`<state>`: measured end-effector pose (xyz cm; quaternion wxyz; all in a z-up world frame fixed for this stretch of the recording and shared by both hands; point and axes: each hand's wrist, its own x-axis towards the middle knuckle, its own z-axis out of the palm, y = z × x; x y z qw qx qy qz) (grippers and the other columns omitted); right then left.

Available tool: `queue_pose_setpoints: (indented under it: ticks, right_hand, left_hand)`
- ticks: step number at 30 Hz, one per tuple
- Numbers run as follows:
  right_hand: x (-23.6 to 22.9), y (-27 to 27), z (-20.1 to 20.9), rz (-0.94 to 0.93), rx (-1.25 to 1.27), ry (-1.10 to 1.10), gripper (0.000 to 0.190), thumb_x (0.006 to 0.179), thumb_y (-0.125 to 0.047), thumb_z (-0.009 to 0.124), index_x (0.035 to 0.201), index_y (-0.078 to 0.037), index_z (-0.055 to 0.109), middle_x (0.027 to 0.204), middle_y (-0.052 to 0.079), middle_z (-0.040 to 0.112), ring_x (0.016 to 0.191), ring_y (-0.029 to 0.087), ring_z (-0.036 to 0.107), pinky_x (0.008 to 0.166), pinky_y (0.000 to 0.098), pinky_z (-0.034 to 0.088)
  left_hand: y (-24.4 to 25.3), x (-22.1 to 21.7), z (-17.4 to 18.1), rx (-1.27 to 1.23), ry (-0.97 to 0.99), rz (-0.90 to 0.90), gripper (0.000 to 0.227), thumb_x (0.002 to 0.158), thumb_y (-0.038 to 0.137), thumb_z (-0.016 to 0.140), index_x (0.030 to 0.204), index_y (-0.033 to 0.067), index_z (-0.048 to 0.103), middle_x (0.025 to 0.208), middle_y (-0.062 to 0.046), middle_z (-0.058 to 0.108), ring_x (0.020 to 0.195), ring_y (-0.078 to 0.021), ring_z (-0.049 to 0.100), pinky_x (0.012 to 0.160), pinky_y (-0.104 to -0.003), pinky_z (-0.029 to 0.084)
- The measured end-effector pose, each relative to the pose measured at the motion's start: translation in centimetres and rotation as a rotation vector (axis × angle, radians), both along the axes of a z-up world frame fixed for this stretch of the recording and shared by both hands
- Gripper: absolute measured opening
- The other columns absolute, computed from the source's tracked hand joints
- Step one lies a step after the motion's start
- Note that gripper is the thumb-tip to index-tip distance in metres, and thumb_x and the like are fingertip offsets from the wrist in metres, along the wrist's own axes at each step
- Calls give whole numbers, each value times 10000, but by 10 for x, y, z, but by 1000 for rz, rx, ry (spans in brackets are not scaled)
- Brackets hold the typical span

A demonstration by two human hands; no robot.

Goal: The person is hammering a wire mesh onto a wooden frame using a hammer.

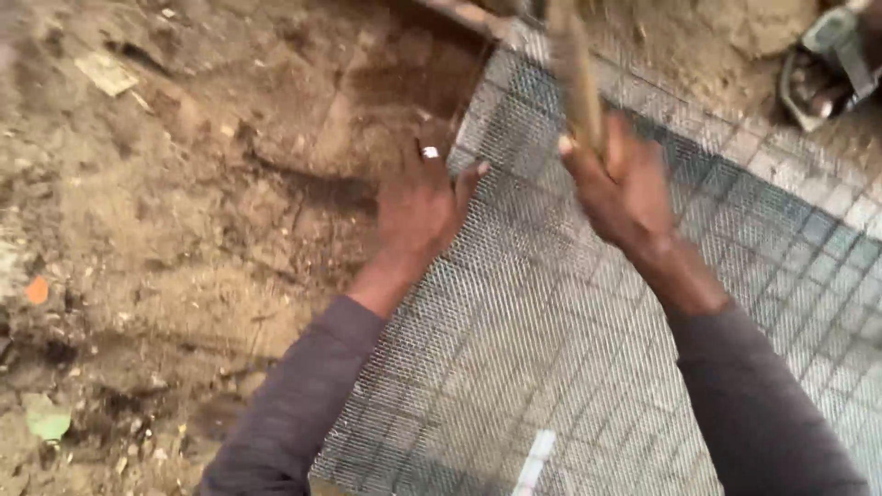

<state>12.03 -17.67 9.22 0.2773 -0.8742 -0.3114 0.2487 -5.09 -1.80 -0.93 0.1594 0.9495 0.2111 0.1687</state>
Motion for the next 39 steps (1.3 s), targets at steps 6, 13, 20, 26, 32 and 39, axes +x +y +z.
queue_pose_setpoints:
  ticks: [6, 13, 20, 26, 32, 39]
  right_hand:
    - [-16, -9, 10, 9, 283, -85, 430, 1061, -400, 513, 1177, 15, 511, 692, 62, 624, 545, 114, 647, 462, 288, 579]
    - [-10, 1, -7, -109, -297, 127, 423, 1015, -415, 501, 1104, -10, 580, 714, 93, 634, 517, 212, 602, 426, 394, 547]
    - [-4, -3, -15, -90, 13, 51, 353, 1012, -305, 537, 1155, 18, 559, 718, 79, 636, 546, 168, 637, 461, 332, 552]
    - [-19, -5, 5, -197, 87, 121, 381, 1024, -327, 559, 1168, 26, 566, 719, 74, 629, 545, 146, 606, 451, 315, 545]
    - [-18, 8, 8, -136, 356, 84, 366, 1031, -271, 541, 1251, 18, 501, 693, 10, 584, 532, 93, 589, 448, 273, 531]
    - [-23, -8, 38, -232, 231, 146, 379, 1034, -348, 554, 1287, -67, 531, 710, 6, 561, 530, 115, 550, 445, 300, 499]
  left_hand:
    - [4, 9, 25, -185, 94, 2, 584, 1033, 521, 517, 1045, -57, 600, 980, -181, 541, 859, -298, 521, 706, -451, 487]
    - [4, 8, 23, 6, 67, 48, 519, 1055, 483, 496, 1225, -6, 533, 990, -144, 527, 884, -261, 505, 663, -402, 459]
    - [0, 6, 17, -108, 122, 16, 474, 1075, 476, 527, 1108, 5, 563, 987, -119, 531, 863, -241, 507, 716, -405, 470]
    - [0, 3, 22, -58, -15, 48, 458, 1056, 400, 525, 1245, -16, 566, 1013, -133, 539, 872, -248, 520, 708, -405, 470]
    - [3, 5, 15, -102, 9, 23, 449, 1060, 385, 537, 1250, -20, 566, 992, -134, 538, 848, -244, 520, 688, -396, 480]
    - [-2, 3, 15, -24, 17, 54, 398, 1074, 442, 514, 1009, 51, 540, 1006, -125, 537, 899, -248, 534, 709, -388, 483]
